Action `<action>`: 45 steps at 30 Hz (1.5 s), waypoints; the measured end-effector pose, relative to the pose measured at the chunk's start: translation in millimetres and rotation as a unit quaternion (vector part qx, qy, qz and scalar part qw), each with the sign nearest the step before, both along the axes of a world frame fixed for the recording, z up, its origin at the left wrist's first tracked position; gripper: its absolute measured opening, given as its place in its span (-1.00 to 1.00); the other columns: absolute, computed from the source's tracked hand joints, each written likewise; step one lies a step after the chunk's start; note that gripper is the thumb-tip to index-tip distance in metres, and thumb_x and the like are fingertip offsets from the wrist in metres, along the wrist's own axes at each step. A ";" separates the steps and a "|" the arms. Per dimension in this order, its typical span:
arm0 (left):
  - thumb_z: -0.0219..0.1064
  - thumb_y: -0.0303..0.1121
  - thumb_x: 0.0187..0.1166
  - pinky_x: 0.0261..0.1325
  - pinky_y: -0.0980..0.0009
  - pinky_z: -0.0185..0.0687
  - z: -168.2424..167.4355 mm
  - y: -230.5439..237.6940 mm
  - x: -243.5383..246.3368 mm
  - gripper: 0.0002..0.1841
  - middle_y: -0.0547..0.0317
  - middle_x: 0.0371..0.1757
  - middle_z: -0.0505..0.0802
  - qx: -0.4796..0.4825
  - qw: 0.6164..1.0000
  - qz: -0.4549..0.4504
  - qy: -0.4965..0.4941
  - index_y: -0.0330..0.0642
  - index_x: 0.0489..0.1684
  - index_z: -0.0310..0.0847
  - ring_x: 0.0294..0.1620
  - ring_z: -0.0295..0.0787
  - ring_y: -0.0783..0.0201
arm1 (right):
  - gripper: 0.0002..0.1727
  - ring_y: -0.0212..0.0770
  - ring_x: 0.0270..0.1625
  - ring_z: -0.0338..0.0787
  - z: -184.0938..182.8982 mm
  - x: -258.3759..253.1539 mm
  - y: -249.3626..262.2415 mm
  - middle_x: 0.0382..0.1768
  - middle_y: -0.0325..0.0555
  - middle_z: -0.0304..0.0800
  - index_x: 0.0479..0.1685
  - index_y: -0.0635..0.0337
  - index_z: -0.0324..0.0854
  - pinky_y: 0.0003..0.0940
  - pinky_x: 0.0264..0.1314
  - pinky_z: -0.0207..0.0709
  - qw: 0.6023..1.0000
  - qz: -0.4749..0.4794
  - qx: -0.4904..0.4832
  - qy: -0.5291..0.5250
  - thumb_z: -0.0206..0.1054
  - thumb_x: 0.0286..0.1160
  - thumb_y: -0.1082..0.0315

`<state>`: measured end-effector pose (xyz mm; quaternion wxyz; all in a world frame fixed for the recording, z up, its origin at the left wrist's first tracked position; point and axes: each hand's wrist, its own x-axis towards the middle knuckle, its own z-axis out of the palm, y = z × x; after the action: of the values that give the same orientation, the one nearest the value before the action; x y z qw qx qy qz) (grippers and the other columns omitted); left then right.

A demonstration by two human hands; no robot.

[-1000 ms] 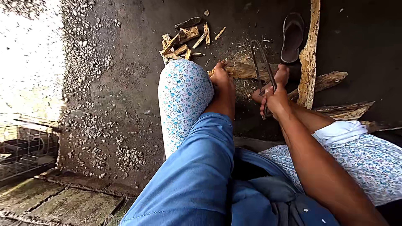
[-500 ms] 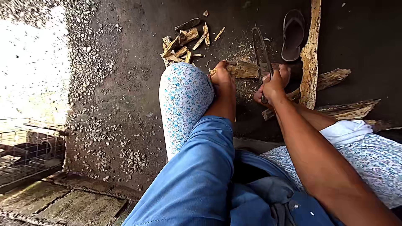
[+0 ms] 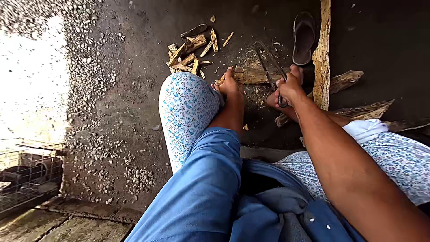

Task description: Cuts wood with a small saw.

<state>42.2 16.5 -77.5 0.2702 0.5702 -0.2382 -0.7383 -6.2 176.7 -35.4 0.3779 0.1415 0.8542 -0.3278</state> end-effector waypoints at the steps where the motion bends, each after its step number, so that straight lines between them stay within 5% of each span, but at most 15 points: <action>1: 0.48 -0.37 0.57 0.06 0.13 0.78 2.3 6.2 -1.3 -0.58 -0.11 -0.03 0.78 -0.019 1.000 -0.007 0.021 -0.34 0.30 0.50 -0.03 0.78 0.10 | -0.46 -0.18 -0.67 0.65 1.1 -9.3 12.1 -0.45 -0.04 0.61 0.74 -0.02 0.11 -0.19 -0.60 0.66 0.999 -0.029 -0.028 -0.018 0.08 0.86 0.18; 3: 0.42 -0.35 0.64 0.13 0.19 0.74 3.9 11.0 0.1 -0.65 -0.07 0.01 0.80 -0.053 0.995 -0.044 0.070 -0.36 0.27 0.59 0.01 0.77 0.16 | -0.29 -0.13 -0.64 0.62 6.7 -27.7 27.8 -0.40 -0.06 0.53 0.91 -0.35 -0.18 -0.11 -0.61 0.67 0.992 -0.068 -0.086 -0.062 0.07 0.87 0.19; 6: 0.39 -0.40 0.66 0.33 0.18 0.67 9.2 12.0 7.2 -0.52 -0.15 0.29 0.77 -0.083 0.983 -0.121 0.110 -0.38 0.51 0.50 0.25 0.73 0.14 | -0.56 -0.16 -0.68 0.59 18.0 -45.0 28.6 -0.53 -0.12 0.46 0.64 -0.10 0.16 -0.13 -0.62 0.67 0.990 -0.073 -0.089 -0.087 0.07 0.89 0.16; 10: 0.39 -0.39 0.65 0.21 0.22 0.71 5.7 5.0 -3.1 -0.73 -0.09 0.03 0.84 -0.082 0.985 -0.090 0.122 -0.39 0.16 0.63 0.06 0.78 0.19 | -0.61 -0.18 -0.70 0.61 31.4 -42.8 1.9 -0.54 -0.10 0.53 0.55 0.01 0.24 -0.18 -0.64 0.65 0.998 -0.041 -0.014 -0.051 0.09 0.88 0.17; 14: 0.35 -0.39 0.68 -0.08 0.22 0.78 -9.7 -1.4 -10.0 -0.84 0.01 -0.36 0.79 -0.058 0.995 -0.010 0.075 -0.35 -0.11 0.62 -0.29 0.79 0.17 | -0.32 -0.19 -0.61 0.68 7.0 -19.3 -8.1 -0.40 -0.03 0.68 0.84 0.05 0.03 -0.20 -0.51 0.68 0.999 0.024 0.046 0.016 0.13 0.79 0.15; 21: 0.38 -0.18 0.70 -0.14 0.22 0.75 1.5 -4.9 -25.3 -0.71 0.04 -0.32 0.77 -0.048 0.998 -0.025 -0.029 -0.28 -0.05 0.68 -0.30 0.75 0.19 | -0.62 -0.12 -0.62 0.70 -35.4 31.0 -1.4 -0.44 0.02 0.61 0.49 0.28 0.26 -0.13 -0.53 0.70 0.991 -0.022 -0.074 0.113 -0.02 0.91 0.22; 32: 0.41 -0.24 0.68 -0.15 0.26 0.76 4.8 -2.5 -35.9 -0.76 0.05 -0.39 0.77 -0.056 0.998 -0.012 -0.029 -0.30 -0.14 0.70 -0.34 0.76 0.20 | -0.67 -0.16 -0.64 0.67 -23.7 36.8 1.2 -0.49 -0.05 0.54 0.44 0.25 0.24 -0.19 -0.55 0.68 0.990 -0.036 -0.082 0.108 -0.03 0.93 0.23; 37: 0.38 -0.25 0.69 -0.16 0.26 0.76 4.7 -4.4 -32.2 -0.76 0.04 -0.40 0.79 -0.063 0.997 -0.019 -0.034 -0.31 -0.16 0.68 -0.35 0.78 0.20 | -0.61 -0.07 -0.54 0.76 -43.2 43.0 2.0 -0.38 0.05 0.63 0.49 0.32 0.23 -0.08 -0.41 0.76 0.986 -0.007 -0.079 0.148 0.00 0.90 0.26; 45: 0.37 -0.27 0.70 -0.23 0.27 0.77 -2.6 -10.9 -37.8 -0.78 0.05 -0.42 0.76 -0.026 0.999 -0.013 -0.029 -0.29 -0.17 0.64 -0.39 0.76 0.22 | -0.70 -0.15 -0.67 0.68 43.3 82.3 29.9 -0.54 -0.07 0.52 0.36 0.17 0.22 -0.16 -0.58 0.73 0.998 -0.040 -0.045 0.015 -0.03 0.94 0.16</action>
<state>4.4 5.5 -80.1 0.2682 0.5814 -0.2721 -0.7183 76.1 206.6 7.9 0.3576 0.1536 0.8378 -0.3829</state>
